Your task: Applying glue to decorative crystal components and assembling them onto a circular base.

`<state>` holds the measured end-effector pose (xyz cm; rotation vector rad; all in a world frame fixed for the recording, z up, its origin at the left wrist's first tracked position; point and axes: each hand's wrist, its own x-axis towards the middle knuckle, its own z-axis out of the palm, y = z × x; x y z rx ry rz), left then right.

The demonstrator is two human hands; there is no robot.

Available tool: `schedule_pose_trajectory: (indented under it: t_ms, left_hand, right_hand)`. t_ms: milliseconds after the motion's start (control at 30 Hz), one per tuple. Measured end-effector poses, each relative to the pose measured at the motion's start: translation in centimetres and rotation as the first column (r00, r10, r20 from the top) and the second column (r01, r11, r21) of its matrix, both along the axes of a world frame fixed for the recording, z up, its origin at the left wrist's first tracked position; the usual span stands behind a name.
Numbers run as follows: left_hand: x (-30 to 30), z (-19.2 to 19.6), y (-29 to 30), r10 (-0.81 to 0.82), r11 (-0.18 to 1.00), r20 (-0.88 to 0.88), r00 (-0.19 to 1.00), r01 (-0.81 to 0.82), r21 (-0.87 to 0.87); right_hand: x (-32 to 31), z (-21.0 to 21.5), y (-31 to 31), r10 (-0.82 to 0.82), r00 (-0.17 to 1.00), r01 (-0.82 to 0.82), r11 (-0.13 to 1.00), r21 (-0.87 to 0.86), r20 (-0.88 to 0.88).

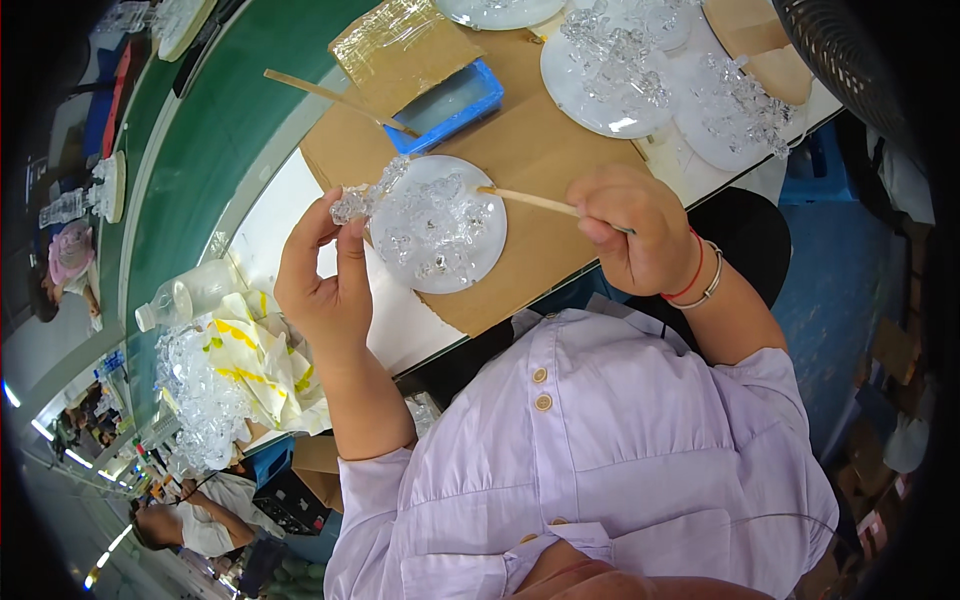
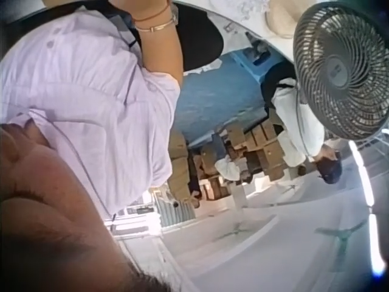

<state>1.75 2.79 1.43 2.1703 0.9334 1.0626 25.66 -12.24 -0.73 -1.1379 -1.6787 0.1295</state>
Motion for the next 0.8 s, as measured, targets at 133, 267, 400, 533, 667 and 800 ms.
schedule_pose_trajectory:
  t_ms: [133, 267, 400, 533, 667, 800]
  left_hand:
    - [0.2, 0.4, -0.1, 0.008, 1.000, -0.025, 1.000, -0.008, 0.008]
    - [0.2, 0.6, -0.2, 0.011, 1.000, -0.045, 0.999, -0.011, -0.002]
    - [0.3, 0.8, -0.5, 0.015, 0.999, -0.029, 0.999, -0.016, -0.043]
    - [0.2, 1.0, -0.7, 0.035, 0.999, -0.051, 0.998, -0.037, -0.037]
    - [0.2, 0.8, -0.8, 0.032, 0.999, -0.034, 0.999, -0.033, -0.024]
    - [-0.1, 0.8, -1.0, 0.036, 0.999, -0.041, 0.999, -0.037, -0.036]
  right_hand:
    - [-0.2, 0.1, -0.9, 0.006, 1.000, -0.006, 1.000, -0.018, -0.029]
    - [-0.3, 0.0, -1.7, 0.015, 0.999, -0.015, 1.000, -0.026, -0.028]
    - [-0.7, 0.0, -2.4, 0.035, 0.999, -0.035, 0.999, -0.017, -0.005]
    - [-1.3, 0.3, -2.9, 0.040, 0.999, -0.039, 0.999, -0.016, 0.013]
    - [-1.6, 0.3, -3.2, 0.051, 0.999, -0.051, 0.999, -0.007, 0.002]
    - [-1.1, 0.3, -2.7, 0.018, 1.000, -0.018, 1.000, -0.005, -0.019]
